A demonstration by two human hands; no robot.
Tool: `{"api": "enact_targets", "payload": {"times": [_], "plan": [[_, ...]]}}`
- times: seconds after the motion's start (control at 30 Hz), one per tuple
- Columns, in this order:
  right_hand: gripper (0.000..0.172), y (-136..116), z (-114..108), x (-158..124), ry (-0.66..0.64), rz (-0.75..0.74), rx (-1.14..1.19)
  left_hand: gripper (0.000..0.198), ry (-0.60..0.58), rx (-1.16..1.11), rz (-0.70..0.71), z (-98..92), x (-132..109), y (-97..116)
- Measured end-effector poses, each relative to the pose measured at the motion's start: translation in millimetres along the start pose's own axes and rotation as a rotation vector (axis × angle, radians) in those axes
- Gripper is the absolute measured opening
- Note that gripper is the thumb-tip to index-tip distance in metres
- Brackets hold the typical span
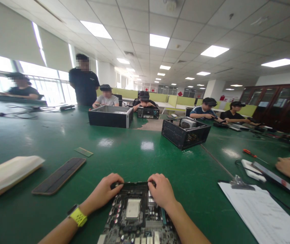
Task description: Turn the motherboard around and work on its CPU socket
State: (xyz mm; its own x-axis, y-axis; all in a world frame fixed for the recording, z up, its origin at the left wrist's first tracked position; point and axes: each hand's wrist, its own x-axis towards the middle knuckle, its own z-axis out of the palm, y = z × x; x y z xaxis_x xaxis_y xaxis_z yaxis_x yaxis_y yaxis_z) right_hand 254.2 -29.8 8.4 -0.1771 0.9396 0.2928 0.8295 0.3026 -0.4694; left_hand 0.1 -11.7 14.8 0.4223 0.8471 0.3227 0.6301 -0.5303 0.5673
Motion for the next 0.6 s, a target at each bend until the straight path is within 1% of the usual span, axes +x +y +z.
{"api": "enact_targets", "payload": {"times": [0.17,0.3,0.6], "plan": [[0.012,-1.4,0.3,0.4,0.012,0.038,0.039,0.014,0.004,-0.018,0.022,-0.1,0.5,0.2],[0.011,-0.4,1.5,0.0,0.032,0.026,0.079,0.013,0.012,-0.019,0.03,0.9,0.2,-1.1],[0.015,-1.5,0.3,-0.8,0.021,0.026,0.125,0.015,0.009,-0.025,0.018,1.3,-0.5,-2.9]]}}
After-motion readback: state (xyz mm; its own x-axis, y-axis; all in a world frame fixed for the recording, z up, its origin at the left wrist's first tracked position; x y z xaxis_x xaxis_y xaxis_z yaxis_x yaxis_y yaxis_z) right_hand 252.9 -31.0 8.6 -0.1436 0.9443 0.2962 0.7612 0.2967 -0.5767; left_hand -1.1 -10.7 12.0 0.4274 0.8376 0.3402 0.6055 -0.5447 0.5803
